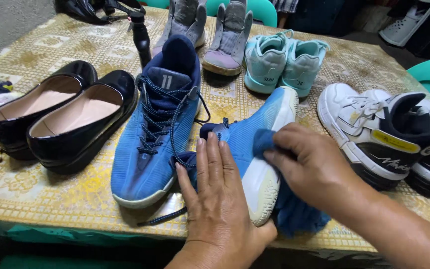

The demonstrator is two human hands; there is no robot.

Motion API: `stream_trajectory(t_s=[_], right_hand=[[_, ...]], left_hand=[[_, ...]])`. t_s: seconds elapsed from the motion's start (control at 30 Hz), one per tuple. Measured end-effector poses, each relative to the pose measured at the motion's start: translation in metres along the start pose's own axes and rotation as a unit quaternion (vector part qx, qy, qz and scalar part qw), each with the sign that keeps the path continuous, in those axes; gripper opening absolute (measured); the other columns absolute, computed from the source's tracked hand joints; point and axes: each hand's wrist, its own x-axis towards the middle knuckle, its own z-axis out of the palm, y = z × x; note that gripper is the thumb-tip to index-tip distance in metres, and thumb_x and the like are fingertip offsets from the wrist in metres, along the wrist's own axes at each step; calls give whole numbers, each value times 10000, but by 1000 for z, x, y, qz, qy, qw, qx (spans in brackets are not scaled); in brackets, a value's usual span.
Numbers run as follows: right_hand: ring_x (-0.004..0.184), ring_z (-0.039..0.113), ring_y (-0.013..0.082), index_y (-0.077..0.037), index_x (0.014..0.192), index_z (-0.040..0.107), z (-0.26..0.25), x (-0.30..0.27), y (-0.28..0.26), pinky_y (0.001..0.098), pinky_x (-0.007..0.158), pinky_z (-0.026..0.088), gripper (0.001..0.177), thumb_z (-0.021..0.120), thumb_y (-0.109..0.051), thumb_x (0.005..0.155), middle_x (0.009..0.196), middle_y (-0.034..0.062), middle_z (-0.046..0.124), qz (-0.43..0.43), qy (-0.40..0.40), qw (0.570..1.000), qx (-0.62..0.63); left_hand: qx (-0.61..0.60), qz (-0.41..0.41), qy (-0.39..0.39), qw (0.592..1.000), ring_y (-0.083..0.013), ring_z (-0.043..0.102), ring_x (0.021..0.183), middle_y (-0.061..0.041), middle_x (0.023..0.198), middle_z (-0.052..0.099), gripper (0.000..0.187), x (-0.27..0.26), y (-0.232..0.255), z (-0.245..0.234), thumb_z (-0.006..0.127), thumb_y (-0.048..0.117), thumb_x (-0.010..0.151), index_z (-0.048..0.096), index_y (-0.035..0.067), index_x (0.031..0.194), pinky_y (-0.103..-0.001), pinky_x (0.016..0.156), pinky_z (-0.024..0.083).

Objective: The person wipes the exterior of a light blue sneaker with a blue cloth, then switches to a dark blue sneaker and continues wiping its upper and sole. The shoes are placed on a table with other footwear nearby.

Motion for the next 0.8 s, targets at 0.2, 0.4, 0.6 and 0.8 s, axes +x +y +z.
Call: stream_trajectory(t_s=[0.2,0.4,0.6,0.8], right_hand=[[892,687,318,-75,1012,697,-4,-40,-42,365,717,540,198,740,-120,824,1004,84,679,-88,-64,994,15],[851,717,253,-112,1006,703,-14,-85,-9,316,667,557,170,756,-197,869,997,58,662,-95,-181,978,39],[869,708,248,-102,1104,748,-44,-73,1,386,745,614,199,708,-132,911,1002,98,670,328,-45,938,99],[1036,636,277,-61,989,753,-7,-18,-19,402,906,496,181,735,-185,857,1096,96,706,-49,-58,996,-37]], left_hand=[[-33,-46,-50,997,-505,-3,1507,-349,1605,74,1508,3,5,-7,894,448,380,67,-157,1487,-781,1084,-79],[7,-8,-51,999,-490,12,1542,-327,1645,62,1498,-1,-4,-11,924,592,529,59,-136,1512,-764,1123,-36],[-37,2,-41,998,-521,57,1525,-368,1633,59,1664,-5,-25,-34,961,648,316,102,-88,1536,-644,1100,112],[-23,37,-6,999,-567,93,1487,-426,1518,99,1640,-2,-14,-19,924,742,345,126,-131,1480,-688,1137,120]])
